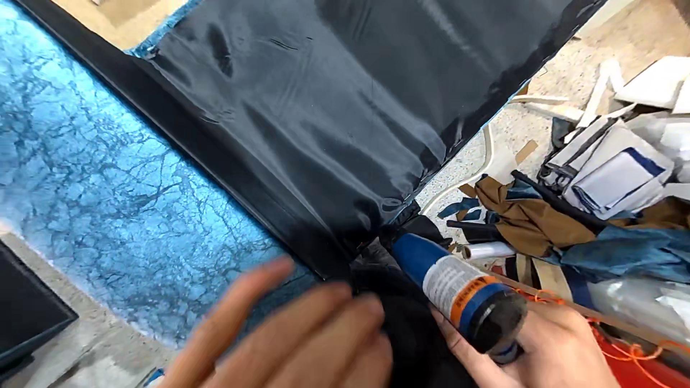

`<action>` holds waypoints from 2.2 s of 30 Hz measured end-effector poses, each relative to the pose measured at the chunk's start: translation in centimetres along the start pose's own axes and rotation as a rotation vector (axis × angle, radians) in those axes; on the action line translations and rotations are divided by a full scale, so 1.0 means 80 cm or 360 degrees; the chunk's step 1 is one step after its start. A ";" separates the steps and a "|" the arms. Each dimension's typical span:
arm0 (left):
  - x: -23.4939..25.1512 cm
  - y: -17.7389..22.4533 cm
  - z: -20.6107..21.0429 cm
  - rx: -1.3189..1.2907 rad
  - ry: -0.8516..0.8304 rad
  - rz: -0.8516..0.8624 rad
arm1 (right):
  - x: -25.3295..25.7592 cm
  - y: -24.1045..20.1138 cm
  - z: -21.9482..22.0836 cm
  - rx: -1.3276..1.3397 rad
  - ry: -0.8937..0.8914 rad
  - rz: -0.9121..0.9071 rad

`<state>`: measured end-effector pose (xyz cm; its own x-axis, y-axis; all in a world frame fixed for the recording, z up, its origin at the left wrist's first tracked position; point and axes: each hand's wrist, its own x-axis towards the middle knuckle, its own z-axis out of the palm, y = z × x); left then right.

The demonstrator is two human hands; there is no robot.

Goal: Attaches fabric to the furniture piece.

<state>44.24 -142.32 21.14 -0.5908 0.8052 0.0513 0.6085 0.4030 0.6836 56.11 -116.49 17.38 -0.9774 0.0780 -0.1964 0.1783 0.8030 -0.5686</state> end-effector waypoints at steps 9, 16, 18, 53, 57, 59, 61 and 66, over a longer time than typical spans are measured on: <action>0.036 -0.042 0.035 0.0632 -0.0353 0.0195 | 0.000 0.010 -0.014 0.0011 -0.0136 -0.0016; 0.031 -0.052 0.030 0.0470 -0.0224 0.0318 | 0.067 0.088 -0.006 0.1319 -0.0956 0.0408; 0.034 -0.052 0.031 0.0438 -0.0240 0.0318 | 0.090 0.108 0.010 0.1760 -0.1286 0.0480; 0.023 -0.117 -0.029 0.0440 0.0371 0.0173 | 0.100 0.022 -0.038 0.0292 -0.0334 -0.0204; 0.021 -0.118 -0.025 0.0457 0.0395 0.0120 | 0.112 0.006 -0.051 0.0417 -0.0368 -0.0020; 0.022 -0.119 -0.026 0.0536 0.0459 0.0001 | 0.116 0.007 -0.063 0.0610 -0.0402 0.0108; 0.023 -0.121 -0.030 0.0604 0.0449 -0.0101 | 0.119 0.014 -0.077 0.0724 -0.0454 0.0206; 0.023 -0.123 -0.027 0.0530 0.0504 -0.0086 | 0.130 0.016 -0.094 0.0446 -0.0345 0.0175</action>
<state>36.02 -145.75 16.05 -0.7277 0.6273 0.2774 0.6787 0.6002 0.4232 45.34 -110.25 20.60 -0.9093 0.0038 -0.4162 0.3345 0.6015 -0.7255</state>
